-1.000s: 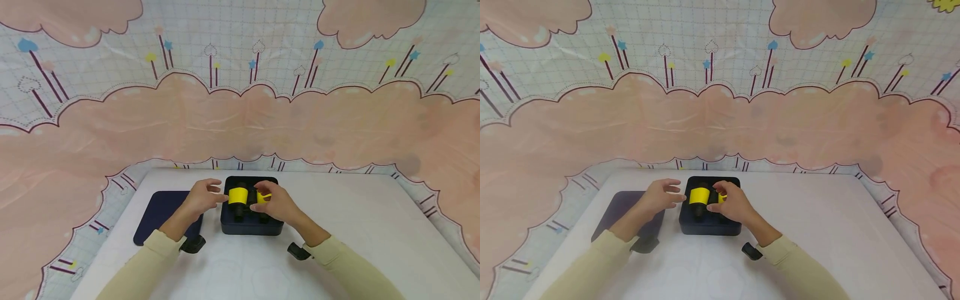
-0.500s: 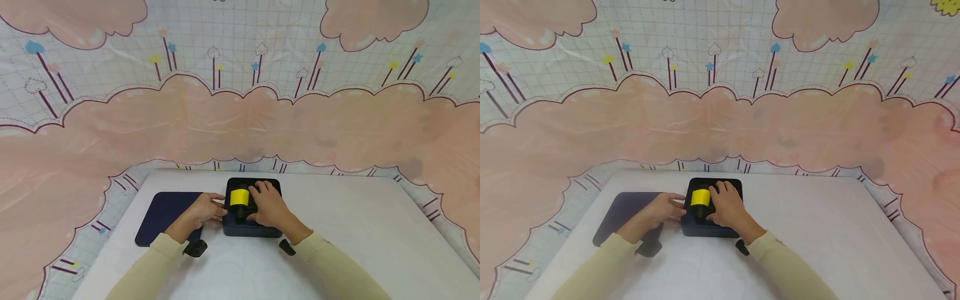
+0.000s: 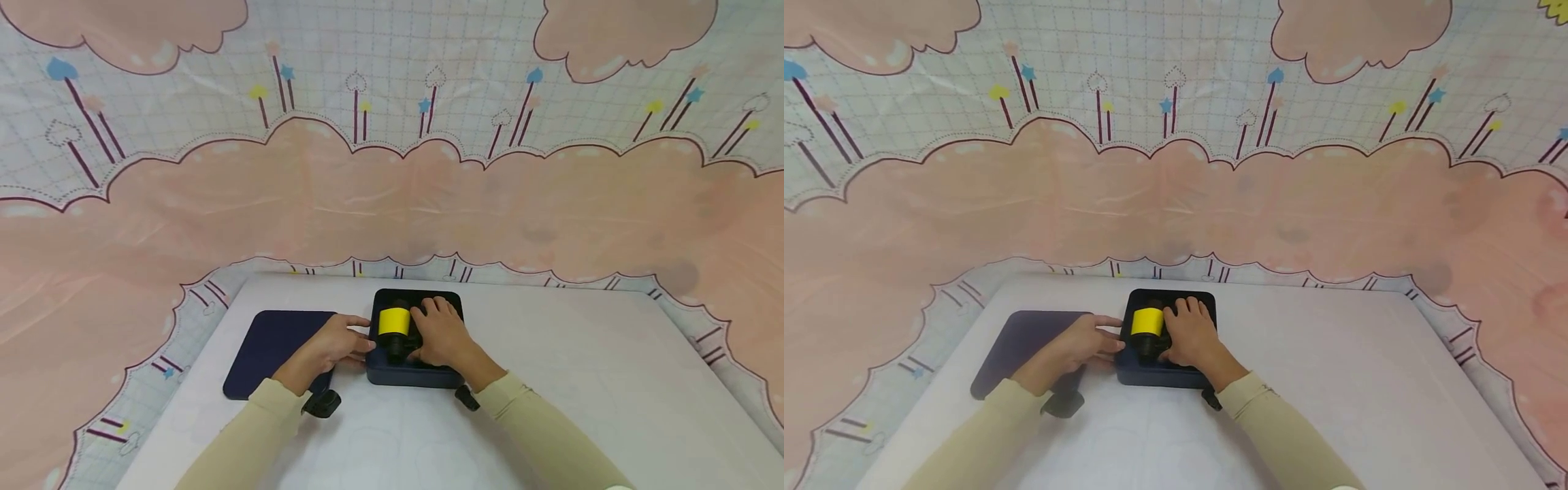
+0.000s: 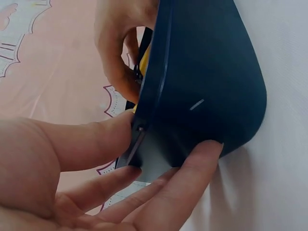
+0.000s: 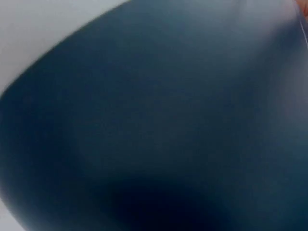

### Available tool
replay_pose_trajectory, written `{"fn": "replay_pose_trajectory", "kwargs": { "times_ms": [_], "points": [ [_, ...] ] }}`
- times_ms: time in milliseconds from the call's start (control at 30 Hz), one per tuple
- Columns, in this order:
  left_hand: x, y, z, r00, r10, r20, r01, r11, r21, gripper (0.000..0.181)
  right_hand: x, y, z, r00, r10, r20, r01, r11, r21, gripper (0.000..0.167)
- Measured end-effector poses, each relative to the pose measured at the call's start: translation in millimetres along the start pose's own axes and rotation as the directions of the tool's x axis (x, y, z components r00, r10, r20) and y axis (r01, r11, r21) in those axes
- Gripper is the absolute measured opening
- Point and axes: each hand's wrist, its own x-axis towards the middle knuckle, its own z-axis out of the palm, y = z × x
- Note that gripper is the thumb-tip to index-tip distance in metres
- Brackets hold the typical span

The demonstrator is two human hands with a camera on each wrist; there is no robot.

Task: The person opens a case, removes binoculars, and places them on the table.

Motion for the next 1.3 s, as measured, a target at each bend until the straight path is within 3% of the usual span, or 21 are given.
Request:
{"fn": "replay_pose_trajectory", "kwargs": {
  "times_ms": [333, 733, 1300],
  "points": [
    [-0.2, -1.2, 1.2, 1.0, 0.008, 0.013, -0.008, 1.0, -0.02, 0.061, 7.3, 5.9, -1.3, 0.998, -0.012, 0.061, 0.01, 1.0, 0.022, 0.1],
    [-0.6, -2.2, 1.1, 1.0, 0.015, 0.005, -0.015, 1.0, -0.021, 0.061, 12.1, 10.8, -11.3, 0.991, -0.088, 0.104, 0.089, 0.996, -0.001, 0.098],
    [0.2, -5.7, -0.6, 1.0, -0.002, 0.001, 0.002, 0.999, -0.042, 0.063, 12.9, 10.9, -9.5, 0.994, -0.094, 0.053, 0.093, 0.996, 0.012, 0.096]
  ]
}}
